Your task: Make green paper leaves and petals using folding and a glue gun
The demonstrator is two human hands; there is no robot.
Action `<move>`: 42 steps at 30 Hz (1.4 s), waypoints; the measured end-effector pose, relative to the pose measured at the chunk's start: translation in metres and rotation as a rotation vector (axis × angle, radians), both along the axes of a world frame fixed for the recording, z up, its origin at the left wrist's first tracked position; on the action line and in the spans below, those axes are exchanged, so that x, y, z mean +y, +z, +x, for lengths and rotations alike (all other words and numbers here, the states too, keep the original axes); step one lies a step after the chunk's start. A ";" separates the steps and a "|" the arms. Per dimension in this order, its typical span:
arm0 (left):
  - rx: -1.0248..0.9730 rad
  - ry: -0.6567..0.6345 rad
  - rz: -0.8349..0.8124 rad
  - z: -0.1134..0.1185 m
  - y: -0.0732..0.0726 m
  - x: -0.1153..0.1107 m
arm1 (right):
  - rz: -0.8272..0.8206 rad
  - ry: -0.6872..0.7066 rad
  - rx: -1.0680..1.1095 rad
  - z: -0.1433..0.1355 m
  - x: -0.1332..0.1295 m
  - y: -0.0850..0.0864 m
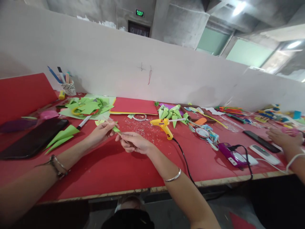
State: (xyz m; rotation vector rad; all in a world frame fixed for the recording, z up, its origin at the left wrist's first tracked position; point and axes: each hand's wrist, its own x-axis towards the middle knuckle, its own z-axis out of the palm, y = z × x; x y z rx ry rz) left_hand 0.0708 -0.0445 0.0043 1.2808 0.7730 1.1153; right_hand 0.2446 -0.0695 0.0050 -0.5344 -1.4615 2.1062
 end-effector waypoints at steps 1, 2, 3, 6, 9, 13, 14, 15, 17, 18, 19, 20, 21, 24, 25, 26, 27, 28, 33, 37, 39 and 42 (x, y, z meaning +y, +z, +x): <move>-0.025 0.035 -0.006 -0.001 0.000 0.002 | 0.005 -0.020 0.003 0.000 0.001 -0.001; -0.044 0.064 -0.010 -0.003 0.001 0.004 | 0.008 -0.039 0.002 0.000 0.002 -0.002; -0.059 0.090 -0.015 -0.004 0.002 0.005 | 0.010 -0.058 -0.003 0.001 0.003 -0.002; -0.077 0.141 -0.032 -0.008 0.006 0.008 | 0.013 -0.121 -0.031 0.001 0.005 -0.005; -0.143 0.216 -0.066 -0.012 0.010 0.009 | 0.017 -0.180 -0.042 0.002 0.007 -0.006; -0.235 0.328 -0.099 -0.016 0.013 0.014 | 0.039 -0.200 -0.054 0.000 0.007 -0.006; -0.254 0.354 -0.106 -0.018 0.013 0.016 | 0.054 -0.210 -0.067 -0.001 0.006 -0.006; -0.278 0.377 -0.115 -0.020 0.014 0.018 | 0.072 -0.227 -0.082 -0.001 0.006 -0.006; -0.330 0.422 -0.130 -0.025 0.015 0.023 | 0.106 -0.269 -0.110 -0.002 0.006 -0.006; -0.350 0.438 -0.136 -0.028 0.016 0.026 | 0.116 -0.290 -0.121 -0.001 0.007 -0.006; -0.366 0.453 -0.140 -0.031 0.017 0.028 | 0.122 -0.308 -0.126 -0.001 0.007 -0.006; -0.373 0.464 -0.144 -0.034 0.018 0.030 | 0.126 -0.327 -0.125 -0.001 0.008 -0.006; -0.376 0.470 -0.149 -0.038 0.020 0.031 | 0.129 -0.357 -0.114 -0.001 0.009 -0.006; -0.376 0.476 -0.163 -0.045 0.021 0.033 | 0.144 -0.506 -0.043 0.001 0.011 -0.007; -0.372 0.477 -0.154 -0.047 0.020 0.033 | 0.150 -0.558 -0.024 0.001 0.012 -0.008; -0.362 0.479 -0.141 -0.048 0.019 0.034 | 0.155 -0.596 -0.018 0.001 0.013 -0.008; -0.341 0.483 -0.122 -0.048 0.017 0.035 | 0.161 -0.617 -0.028 0.001 0.013 -0.008; -0.300 0.488 -0.091 -0.048 0.015 0.036 | 0.166 -0.623 -0.053 0.001 0.014 -0.009; -0.025 0.500 0.085 -0.045 0.006 0.038 | 0.138 -0.656 -0.182 -0.001 0.015 -0.009; 0.206 0.409 0.206 -0.038 0.005 0.029 | 0.085 -0.648 -0.257 -0.006 0.013 -0.010; 0.456 0.336 0.360 -0.035 0.004 0.024 | 0.070 -0.605 -0.268 -0.007 0.011 -0.011; 0.861 0.311 0.583 -0.034 0.000 0.021 | 0.102 -0.555 -0.275 -0.007 0.008 -0.013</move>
